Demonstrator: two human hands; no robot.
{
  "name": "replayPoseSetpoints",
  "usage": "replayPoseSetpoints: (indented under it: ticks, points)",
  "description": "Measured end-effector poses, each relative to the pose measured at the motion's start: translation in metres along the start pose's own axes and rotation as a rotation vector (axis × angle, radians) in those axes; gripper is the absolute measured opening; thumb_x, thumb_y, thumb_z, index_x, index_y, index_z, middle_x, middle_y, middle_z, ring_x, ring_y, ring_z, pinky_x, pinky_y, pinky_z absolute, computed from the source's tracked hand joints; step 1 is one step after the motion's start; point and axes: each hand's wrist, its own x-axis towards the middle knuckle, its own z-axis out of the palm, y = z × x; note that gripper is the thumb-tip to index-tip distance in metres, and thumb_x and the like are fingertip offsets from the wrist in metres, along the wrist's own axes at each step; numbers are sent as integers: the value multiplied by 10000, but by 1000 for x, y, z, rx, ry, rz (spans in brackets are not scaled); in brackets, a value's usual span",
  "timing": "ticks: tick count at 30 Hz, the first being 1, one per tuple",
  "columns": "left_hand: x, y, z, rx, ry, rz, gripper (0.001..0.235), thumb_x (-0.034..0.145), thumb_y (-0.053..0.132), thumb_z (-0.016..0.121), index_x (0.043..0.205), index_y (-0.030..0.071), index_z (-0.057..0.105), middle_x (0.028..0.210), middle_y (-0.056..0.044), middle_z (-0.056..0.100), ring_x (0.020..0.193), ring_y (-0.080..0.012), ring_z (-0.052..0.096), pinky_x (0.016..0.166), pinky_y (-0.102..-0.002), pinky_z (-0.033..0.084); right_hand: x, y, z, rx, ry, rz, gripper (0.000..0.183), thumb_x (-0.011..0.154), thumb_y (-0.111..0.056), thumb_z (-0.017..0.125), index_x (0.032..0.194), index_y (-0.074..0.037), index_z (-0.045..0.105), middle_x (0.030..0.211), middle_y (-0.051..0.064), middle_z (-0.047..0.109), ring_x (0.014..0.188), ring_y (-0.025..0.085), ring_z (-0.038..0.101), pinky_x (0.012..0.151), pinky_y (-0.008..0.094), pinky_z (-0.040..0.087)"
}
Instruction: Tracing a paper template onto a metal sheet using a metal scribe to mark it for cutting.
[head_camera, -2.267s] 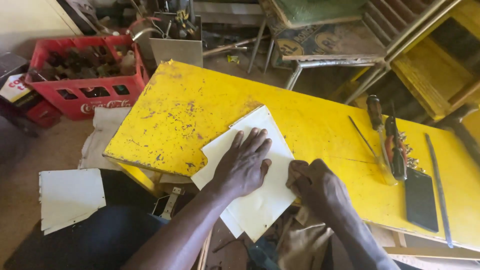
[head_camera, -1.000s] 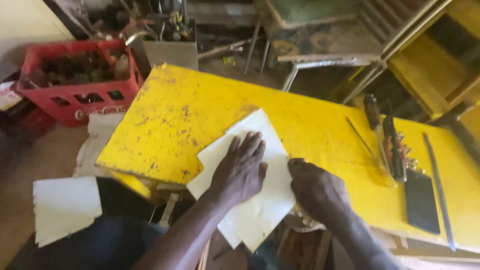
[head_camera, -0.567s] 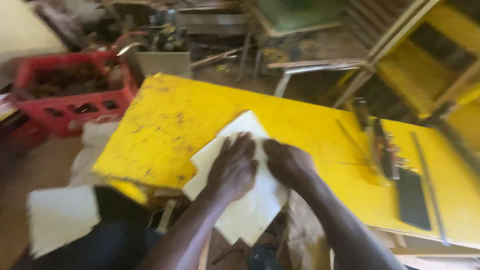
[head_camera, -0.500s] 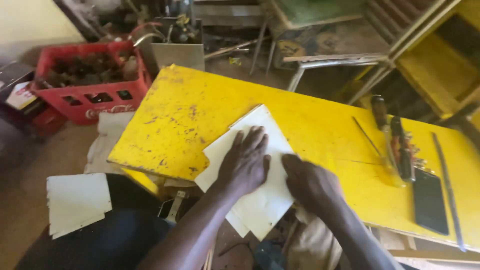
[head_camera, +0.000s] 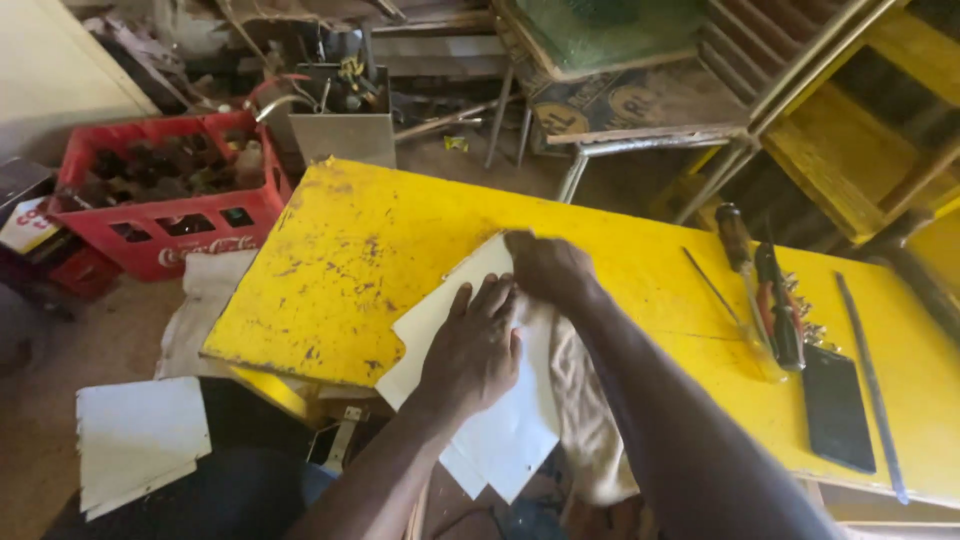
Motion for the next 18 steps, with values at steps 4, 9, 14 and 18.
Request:
replayPoseSetpoints:
  ticks: [4,9,14,18]
  points:
    - [0,-10,15,59,56,-1,558,1073,254,364,1572,45,499,1691,-176,422,1589,-318,364,1277,-515,253,-70,12,-2,5,-124,88,430,967,-490,483,1320,-329,669,1196,103,806,1214,340,739,1030,520,576]
    - [3,-12,21,146,104,19,560,1075,244,337,1560,34,523,1689,-176,433,1574,-329,388,1261,-527,282,-74,-2,-14,-18,-170,217,457,956,-541,464,1250,-298,716,1218,62,810,1229,289,737,1054,475,594]
    - [2,-6,13,30,40,8,594,1004,153,330,1563,68,509,1688,-161,413,1571,-340,385,1269,-531,279,-4,-30,-16,33,-24,80,515,992,-439,371,1196,-151,746,1177,129,797,1214,337,730,1011,534,565]
    - [8,-16,19,-287,117,-107,457,1065,130,366,1488,118,537,1598,-167,509,1540,-340,441,1279,-506,298,-1,-17,4,-63,28,-52,449,1023,-282,392,1227,-56,722,1170,223,774,1174,409,741,986,565,592]
